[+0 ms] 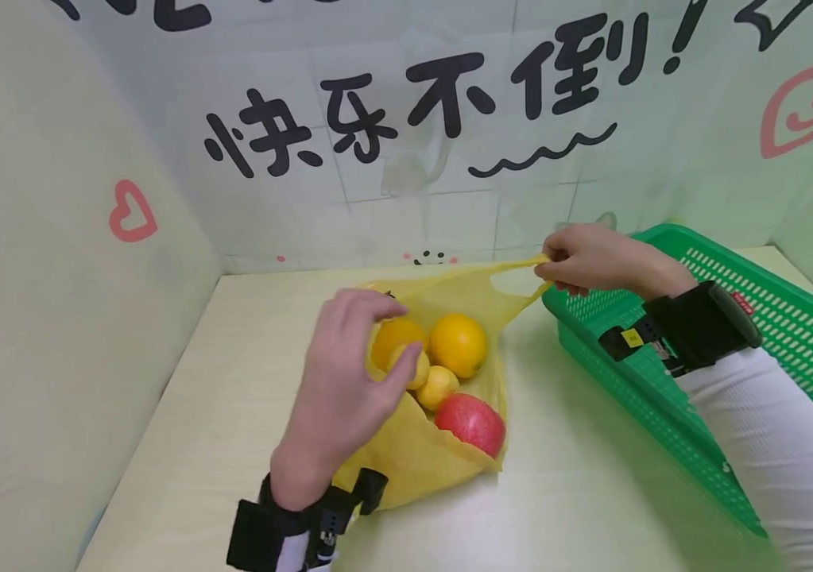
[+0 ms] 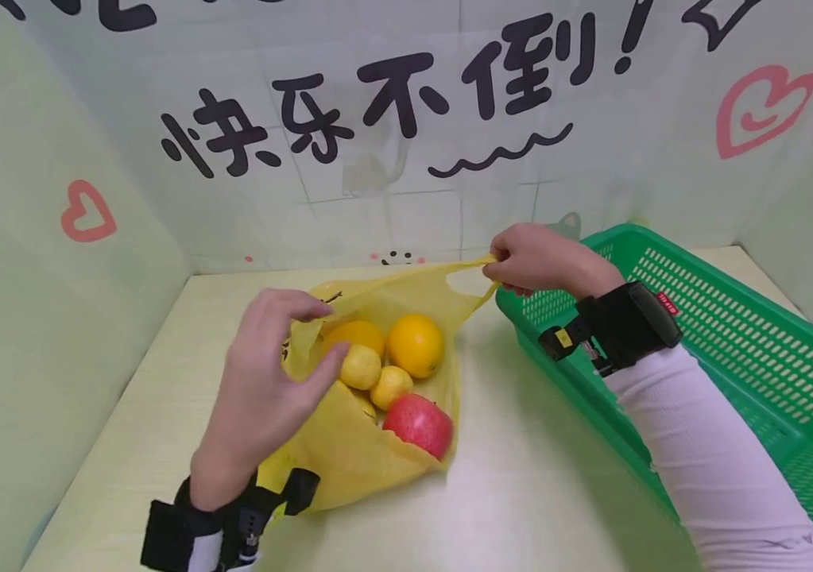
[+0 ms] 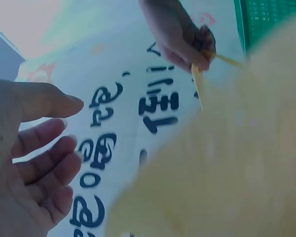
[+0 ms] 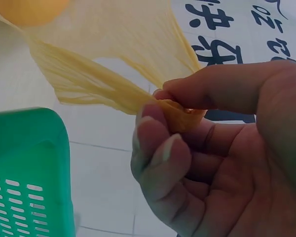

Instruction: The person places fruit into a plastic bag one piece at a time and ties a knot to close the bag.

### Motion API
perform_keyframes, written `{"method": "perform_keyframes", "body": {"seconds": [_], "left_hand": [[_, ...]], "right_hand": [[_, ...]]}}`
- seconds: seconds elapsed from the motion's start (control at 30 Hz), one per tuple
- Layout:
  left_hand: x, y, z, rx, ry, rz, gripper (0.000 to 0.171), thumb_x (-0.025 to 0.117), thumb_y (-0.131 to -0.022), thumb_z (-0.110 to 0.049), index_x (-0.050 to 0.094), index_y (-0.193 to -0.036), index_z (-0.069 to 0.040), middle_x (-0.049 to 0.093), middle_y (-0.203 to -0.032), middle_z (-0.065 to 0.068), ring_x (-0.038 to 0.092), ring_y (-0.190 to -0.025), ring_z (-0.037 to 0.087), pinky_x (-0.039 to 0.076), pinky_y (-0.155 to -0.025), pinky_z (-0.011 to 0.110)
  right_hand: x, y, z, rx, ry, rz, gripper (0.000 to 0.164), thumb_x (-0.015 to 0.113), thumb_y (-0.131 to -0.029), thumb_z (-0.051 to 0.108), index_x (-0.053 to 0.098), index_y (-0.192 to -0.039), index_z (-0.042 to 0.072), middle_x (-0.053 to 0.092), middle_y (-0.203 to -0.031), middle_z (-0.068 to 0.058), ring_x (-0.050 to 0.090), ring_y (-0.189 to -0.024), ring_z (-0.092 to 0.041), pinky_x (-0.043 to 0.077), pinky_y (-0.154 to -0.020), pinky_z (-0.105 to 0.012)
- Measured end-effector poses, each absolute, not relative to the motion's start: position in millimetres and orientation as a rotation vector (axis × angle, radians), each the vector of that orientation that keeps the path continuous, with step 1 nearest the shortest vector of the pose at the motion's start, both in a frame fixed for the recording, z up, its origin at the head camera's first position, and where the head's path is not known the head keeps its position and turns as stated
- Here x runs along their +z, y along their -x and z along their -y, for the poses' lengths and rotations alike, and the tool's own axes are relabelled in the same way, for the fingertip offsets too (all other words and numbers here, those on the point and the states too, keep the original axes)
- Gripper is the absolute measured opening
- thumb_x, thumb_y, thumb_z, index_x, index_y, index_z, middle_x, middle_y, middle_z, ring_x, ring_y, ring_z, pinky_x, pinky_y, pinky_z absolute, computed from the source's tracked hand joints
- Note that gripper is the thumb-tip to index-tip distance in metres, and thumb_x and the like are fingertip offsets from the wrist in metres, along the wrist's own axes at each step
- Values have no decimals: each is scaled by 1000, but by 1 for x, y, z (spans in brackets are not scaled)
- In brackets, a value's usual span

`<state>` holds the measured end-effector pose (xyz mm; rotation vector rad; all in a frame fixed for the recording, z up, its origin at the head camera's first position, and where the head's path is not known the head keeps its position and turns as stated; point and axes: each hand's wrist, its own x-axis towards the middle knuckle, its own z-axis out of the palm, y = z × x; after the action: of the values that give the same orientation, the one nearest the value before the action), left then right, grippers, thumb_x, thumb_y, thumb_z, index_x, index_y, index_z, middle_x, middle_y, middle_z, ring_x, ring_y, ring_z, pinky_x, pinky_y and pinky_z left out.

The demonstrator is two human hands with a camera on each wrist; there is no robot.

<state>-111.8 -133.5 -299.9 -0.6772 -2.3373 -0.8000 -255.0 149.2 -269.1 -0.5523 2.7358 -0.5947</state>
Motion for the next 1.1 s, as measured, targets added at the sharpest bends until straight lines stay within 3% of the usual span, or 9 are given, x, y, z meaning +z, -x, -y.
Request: {"method": "perform_keyframes", "body": {"seconds": [0.1,0.23,0.33,0.43,0.57,0.8,0.97,1.1], "left_hand": [[-305,105,116,-608,811,2382,18,73,-85,-8,65,-101,-5,66,-95,5,60,-88,20,51,-84,32],[-312,103,108,-337,692,2645,12,75,-86,-12,65,-91,-8,63,-79,2,57,-74,18,48,-74,32],[-311,101,112,-179,492,2851,20,79,-83,-21,64,-84,-8,60,-71,3,56,-71,22,46,-75,37],[-306,97,116,-101,364,3075,37,78,-83,-37,60,-66,-10,51,-59,1,54,-69,24,42,-81,42],[-305,96,116,-156,396,3289,56,74,-82,-52,47,-49,-14,37,-48,-3,49,-67,20,37,-86,46],[-307,100,118,-549,847,3343,42,81,-81,-27,49,-55,-18,38,-51,-7,44,-62,12,27,-82,41],[-301,97,119,-536,1041,3219,10,80,-81,-26,71,-78,-25,60,-73,-14,44,-83,13,24,-83,40],[-296,92,117,-511,1172,3081,2,76,-85,-27,76,-87,-28,58,-84,-12,39,-92,15,22,-83,39]], "right_hand": [[-272,255,-148,-585,548,-2745,20,57,-97,20,59,-87,2,57,-70,-7,52,-61,-19,48,-60,-31],[-274,256,-150,-594,564,-2744,21,57,-97,20,60,-87,2,57,-70,-6,51,-61,-19,47,-60,-30],[-274,256,-151,-600,568,-2738,20,57,-97,19,60,-87,3,57,-70,-7,51,-61,-19,46,-60,-30],[-273,256,-151,-582,577,-2755,19,56,-96,18,61,-84,4,57,-70,-8,51,-61,-20,46,-60,-31],[-274,257,-152,-581,596,-2777,20,56,-95,19,60,-82,5,57,-69,-8,52,-60,-20,45,-60,-31],[-277,256,-152,-586,610,-2780,21,56,-97,19,61,-84,4,59,-72,-9,51,-61,-19,44,-59,-31],[-278,258,-151,-563,596,-2793,20,56,-97,19,61,-84,4,59,-73,-9,51,-60,-19,44,-58,-30],[-278,258,-150,-554,592,-2800,20,56,-97,19,61,-84,5,59,-74,-10,51,-61,-19,45,-59,-30]]}}
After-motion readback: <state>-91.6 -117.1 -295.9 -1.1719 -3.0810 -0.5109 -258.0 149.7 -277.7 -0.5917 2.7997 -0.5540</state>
